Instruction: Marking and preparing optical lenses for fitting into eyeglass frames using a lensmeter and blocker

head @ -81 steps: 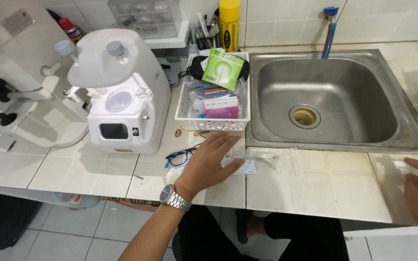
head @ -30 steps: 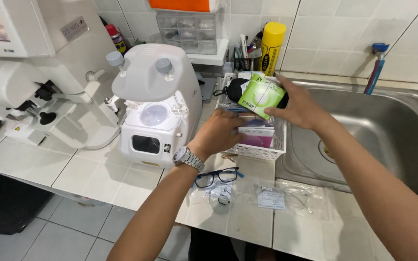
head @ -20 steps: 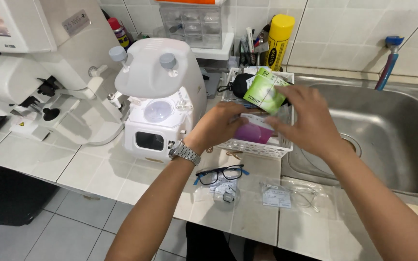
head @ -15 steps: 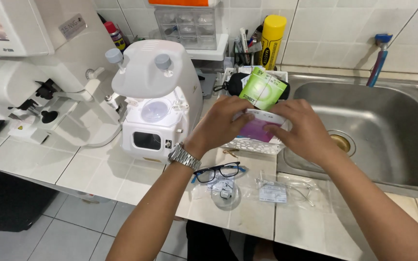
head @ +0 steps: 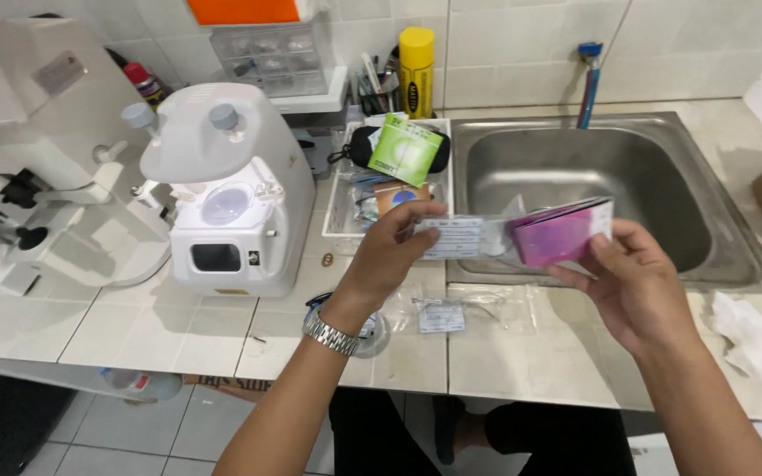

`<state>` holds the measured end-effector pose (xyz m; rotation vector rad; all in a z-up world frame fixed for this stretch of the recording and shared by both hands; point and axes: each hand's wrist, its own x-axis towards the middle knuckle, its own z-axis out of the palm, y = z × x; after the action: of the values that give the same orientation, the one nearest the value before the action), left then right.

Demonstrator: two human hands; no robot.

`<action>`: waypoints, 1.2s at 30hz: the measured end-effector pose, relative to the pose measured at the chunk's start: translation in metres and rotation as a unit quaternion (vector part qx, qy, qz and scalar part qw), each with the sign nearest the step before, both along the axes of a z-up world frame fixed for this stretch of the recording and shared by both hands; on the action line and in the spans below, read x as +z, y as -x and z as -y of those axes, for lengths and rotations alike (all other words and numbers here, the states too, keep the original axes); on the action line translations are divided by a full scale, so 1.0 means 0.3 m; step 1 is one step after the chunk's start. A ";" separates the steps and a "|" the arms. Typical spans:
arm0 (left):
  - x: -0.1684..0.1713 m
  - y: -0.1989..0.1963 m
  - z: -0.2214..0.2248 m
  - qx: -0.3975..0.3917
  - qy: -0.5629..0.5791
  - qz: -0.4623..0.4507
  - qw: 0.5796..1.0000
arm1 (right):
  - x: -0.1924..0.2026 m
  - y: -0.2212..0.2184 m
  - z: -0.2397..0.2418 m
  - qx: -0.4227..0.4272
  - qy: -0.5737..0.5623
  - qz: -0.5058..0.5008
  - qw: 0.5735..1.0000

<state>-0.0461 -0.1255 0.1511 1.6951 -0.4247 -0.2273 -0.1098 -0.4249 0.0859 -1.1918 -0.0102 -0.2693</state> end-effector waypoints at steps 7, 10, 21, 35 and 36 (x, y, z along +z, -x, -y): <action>-0.057 0.091 0.061 0.077 0.072 -0.175 0.979 | -0.144 0.266 0.303 -0.133 0.163 -0.226 0.951; -0.072 0.098 0.115 0.059 0.090 -0.191 0.976 | -0.183 0.312 0.417 -0.189 0.253 -0.255 0.914; -0.184 0.100 0.221 0.008 0.141 -0.180 0.974 | -0.152 0.359 0.471 -0.193 0.279 -0.232 0.911; -0.237 0.166 0.323 -0.057 0.222 -0.295 0.927 | 0.088 0.346 0.159 -0.122 0.304 -0.144 0.934; -0.226 0.173 0.332 -0.059 0.220 -0.298 0.927 | 0.056 0.338 0.166 -0.125 0.302 -0.147 0.933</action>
<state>-0.0980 -0.2252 0.0832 1.0872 -0.1039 -0.6642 -0.2112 -0.4746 0.1027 -1.8445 0.3451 -0.3195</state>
